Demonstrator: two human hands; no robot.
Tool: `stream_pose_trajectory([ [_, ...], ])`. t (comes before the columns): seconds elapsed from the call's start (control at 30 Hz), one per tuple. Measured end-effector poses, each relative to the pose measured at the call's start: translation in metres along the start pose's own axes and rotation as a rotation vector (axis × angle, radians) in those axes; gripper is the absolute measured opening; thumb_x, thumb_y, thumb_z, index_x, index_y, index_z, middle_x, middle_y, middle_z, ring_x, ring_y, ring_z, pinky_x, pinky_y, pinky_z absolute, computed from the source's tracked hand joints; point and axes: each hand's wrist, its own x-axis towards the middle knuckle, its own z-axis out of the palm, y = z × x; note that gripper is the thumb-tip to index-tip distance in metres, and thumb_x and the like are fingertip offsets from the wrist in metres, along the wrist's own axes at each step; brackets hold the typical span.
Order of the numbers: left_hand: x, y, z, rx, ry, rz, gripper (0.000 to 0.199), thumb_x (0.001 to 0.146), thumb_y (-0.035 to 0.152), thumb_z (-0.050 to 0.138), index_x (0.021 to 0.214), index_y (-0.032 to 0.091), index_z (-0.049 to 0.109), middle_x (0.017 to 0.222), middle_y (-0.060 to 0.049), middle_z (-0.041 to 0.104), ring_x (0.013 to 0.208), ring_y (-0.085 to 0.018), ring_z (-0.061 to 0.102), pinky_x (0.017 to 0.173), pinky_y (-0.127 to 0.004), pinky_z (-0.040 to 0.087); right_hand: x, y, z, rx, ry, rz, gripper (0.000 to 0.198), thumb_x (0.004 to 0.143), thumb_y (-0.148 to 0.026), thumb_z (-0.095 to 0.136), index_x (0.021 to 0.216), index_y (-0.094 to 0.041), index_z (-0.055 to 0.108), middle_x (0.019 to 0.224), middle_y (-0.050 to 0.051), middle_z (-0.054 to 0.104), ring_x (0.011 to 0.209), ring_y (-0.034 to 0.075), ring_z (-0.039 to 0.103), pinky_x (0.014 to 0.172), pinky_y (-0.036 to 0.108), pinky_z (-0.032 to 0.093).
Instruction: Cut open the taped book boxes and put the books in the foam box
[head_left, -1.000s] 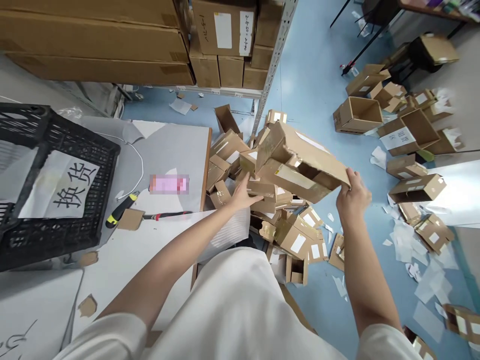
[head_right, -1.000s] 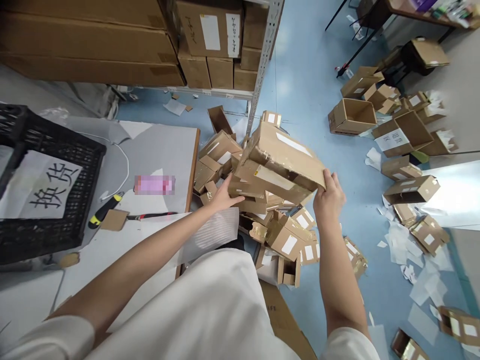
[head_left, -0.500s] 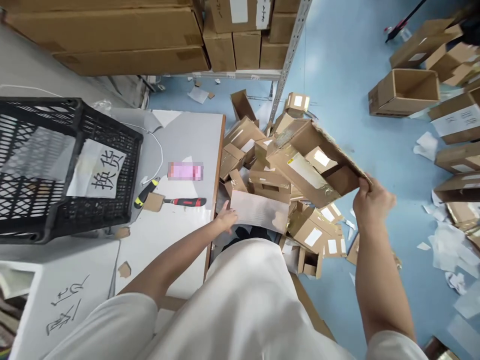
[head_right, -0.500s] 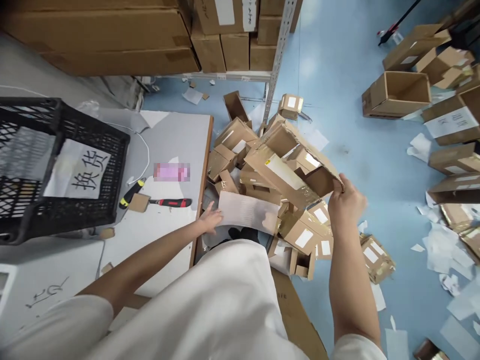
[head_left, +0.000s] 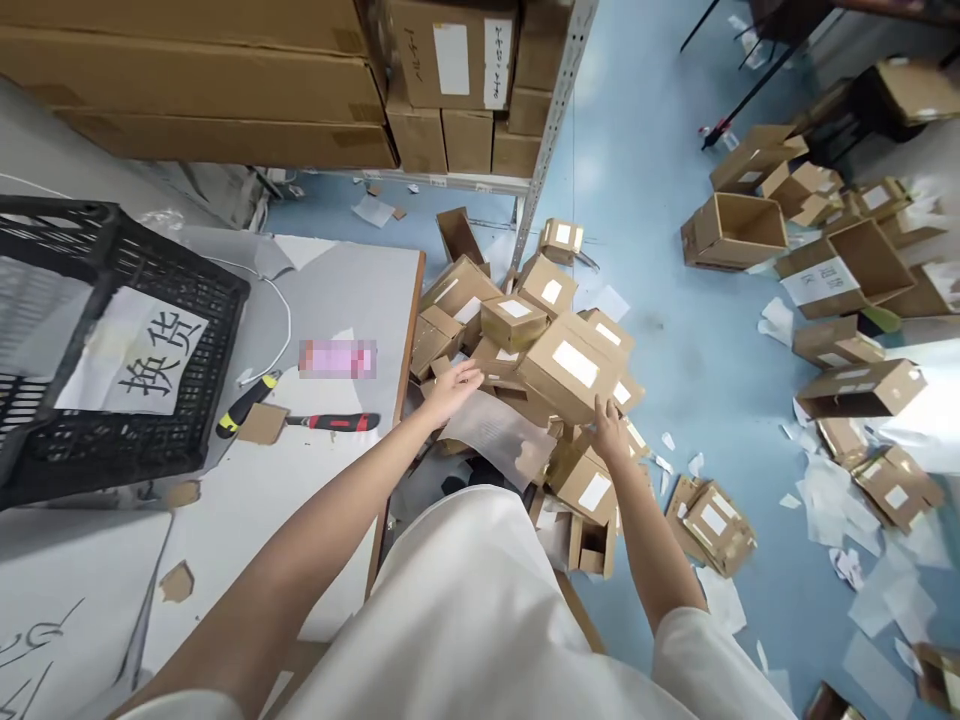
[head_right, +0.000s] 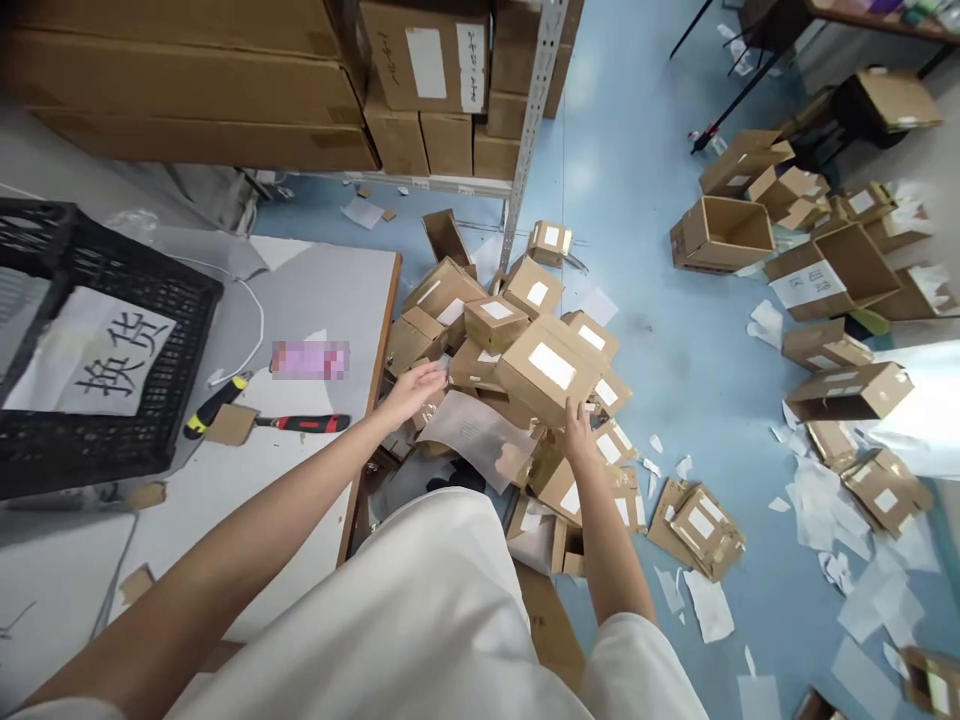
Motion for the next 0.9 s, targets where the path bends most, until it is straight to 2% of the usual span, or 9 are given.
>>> stream_pose_trajectory([
  [0.13,-0.050,-0.013,-0.044,0.161,0.167,0.077,0.068,0.071,0.049,0.069,0.125,0.011,0.053,0.123,-0.019,0.061,0.107,-0.027,0.063,0.097,-0.043,0.047,-0.004,-0.019,0.010,0.002,-0.074,-0.166,0.058,0.086,-0.023,0.049,0.142,-0.011,0.038,0.133,0.023,0.052,0.114,0.033,0.057,0.089,0.042,0.048],
  [0.23,-0.114,-0.024,-0.066,0.219,0.235,0.092,0.058,0.074,0.045,0.067,0.123,0.015,0.056,0.118,-0.016,0.064,0.100,-0.026,0.066,0.091,-0.042,0.051,0.010,-0.067,0.013,-0.043,-0.114,-0.435,0.045,0.087,-0.023,0.046,0.131,-0.016,0.052,0.115,0.017,0.066,0.102,0.029,0.064,0.084,0.039,0.050],
  [0.33,-0.192,-0.041,-0.078,0.220,0.449,0.070,0.052,0.079,0.043,0.062,0.124,0.018,0.056,0.119,-0.014,0.065,0.102,-0.025,0.065,0.083,-0.038,0.053,0.032,-0.146,0.005,-0.092,-0.139,-0.732,0.039,0.089,-0.025,0.044,0.125,-0.017,0.058,0.104,0.014,0.071,0.092,0.028,0.067,0.081,0.039,0.051],
  [0.5,-0.322,-0.085,-0.056,-0.002,1.149,-0.104,0.046,0.078,0.045,0.063,0.118,0.022,0.060,0.122,-0.012,0.062,0.106,-0.028,0.062,0.068,-0.032,0.053,0.034,-0.334,-0.009,0.065,-0.233,-1.292,0.037,0.089,-0.029,0.044,0.117,-0.014,0.062,0.108,0.016,0.070,0.092,0.028,0.067,0.085,0.041,0.051],
  [0.6,-0.379,-0.116,-0.019,-0.385,1.656,-0.171,0.042,0.075,0.043,0.067,0.110,0.020,0.060,0.116,-0.010,0.063,0.104,-0.025,0.062,0.081,-0.035,0.051,-0.023,-0.456,0.011,0.041,-0.380,-1.565,0.039,0.089,-0.030,0.046,0.119,-0.012,0.062,0.113,0.018,0.067,0.095,0.029,0.066,0.089,0.045,0.049],
  [0.7,-0.412,-0.141,0.013,-0.962,2.088,-0.206,0.043,0.073,0.040,0.068,0.109,0.024,0.052,0.117,-0.007,0.060,0.108,-0.021,0.058,0.084,-0.035,0.050,-0.125,-0.543,0.049,-0.073,-0.670,-1.804,0.039,0.086,-0.030,0.054,0.120,-0.015,0.062,0.114,0.015,0.067,0.090,0.027,0.067,0.088,0.045,0.050],
  [0.77,-0.425,-0.153,0.022,-1.340,2.173,-0.210,0.042,0.074,0.041,0.067,0.110,0.028,0.047,0.121,-0.004,0.056,0.113,-0.020,0.055,0.081,-0.035,0.051,-0.199,-0.576,0.077,-0.128,-0.876,-1.881,0.044,0.084,-0.034,0.057,0.125,-0.017,0.059,0.116,0.013,0.067,0.094,0.024,0.067,0.088,0.041,0.051],
  [0.83,-0.435,-0.160,0.019,-1.587,2.096,-0.127,0.037,0.078,0.045,0.062,0.108,0.030,0.047,0.123,-0.003,0.054,0.115,-0.021,0.054,0.079,-0.036,0.052,-0.266,-0.595,0.107,-0.158,-1.050,-1.880,0.050,0.087,-0.037,0.052,0.133,-0.016,0.051,0.130,0.013,0.059,0.110,0.024,0.061,0.096,0.042,0.046],
  [0.9,-0.444,-0.164,0.010,-1.702,1.976,0.018,0.034,0.082,0.053,0.054,0.107,0.030,0.050,0.127,-0.003,0.054,0.116,-0.023,0.054,0.079,-0.039,0.052,-0.318,-0.604,0.137,-0.230,-1.069,-1.877,0.052,0.090,-0.040,0.047,0.135,-0.015,0.048,0.139,0.014,0.051,0.127,0.026,0.048,0.106,0.045,0.036],
])
